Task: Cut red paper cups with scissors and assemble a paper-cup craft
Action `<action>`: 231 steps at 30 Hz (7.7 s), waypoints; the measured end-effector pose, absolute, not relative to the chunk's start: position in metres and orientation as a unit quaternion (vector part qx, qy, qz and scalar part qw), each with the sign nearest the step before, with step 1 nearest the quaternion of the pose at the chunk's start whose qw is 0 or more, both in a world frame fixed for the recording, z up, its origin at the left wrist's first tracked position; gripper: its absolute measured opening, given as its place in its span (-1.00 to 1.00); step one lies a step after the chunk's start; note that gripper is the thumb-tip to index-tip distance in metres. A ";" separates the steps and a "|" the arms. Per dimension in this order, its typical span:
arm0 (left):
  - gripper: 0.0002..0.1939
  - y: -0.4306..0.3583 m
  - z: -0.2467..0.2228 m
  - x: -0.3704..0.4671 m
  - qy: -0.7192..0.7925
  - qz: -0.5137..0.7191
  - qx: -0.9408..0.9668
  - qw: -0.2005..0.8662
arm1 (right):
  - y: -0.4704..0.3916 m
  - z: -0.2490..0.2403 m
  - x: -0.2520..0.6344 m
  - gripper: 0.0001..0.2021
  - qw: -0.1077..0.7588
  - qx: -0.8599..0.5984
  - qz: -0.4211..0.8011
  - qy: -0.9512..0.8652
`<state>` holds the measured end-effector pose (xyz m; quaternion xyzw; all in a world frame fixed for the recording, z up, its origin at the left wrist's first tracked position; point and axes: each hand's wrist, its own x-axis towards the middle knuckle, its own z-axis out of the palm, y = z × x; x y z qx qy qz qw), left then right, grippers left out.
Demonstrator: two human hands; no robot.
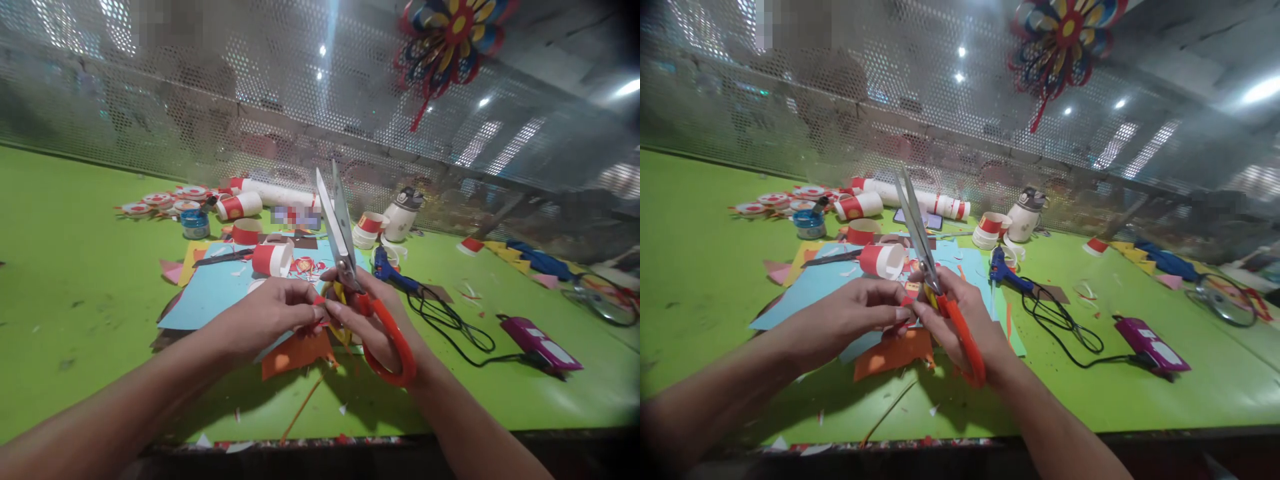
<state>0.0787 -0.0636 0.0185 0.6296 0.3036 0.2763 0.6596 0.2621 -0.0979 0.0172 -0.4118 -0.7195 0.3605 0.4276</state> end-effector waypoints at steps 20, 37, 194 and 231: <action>-0.79 -0.073 0.003 0.092 0.298 0.412 0.531 0.678 | -0.101 0.016 0.242 -0.76 0.528 -0.438 0.283 -0.670; -0.77 -0.067 0.022 0.073 0.346 0.539 0.515 0.570 | -0.121 0.003 0.232 -0.46 0.398 -0.469 0.342 -0.711; -0.80 -0.079 0.006 0.090 0.318 0.451 0.521 0.651 | -0.112 0.006 0.225 -0.79 0.595 -0.451 0.257 -0.613; -0.87 -0.063 0.033 0.065 0.323 0.563 0.514 0.561 | -0.124 0.021 0.245 -0.59 0.360 -0.458 0.262 -0.770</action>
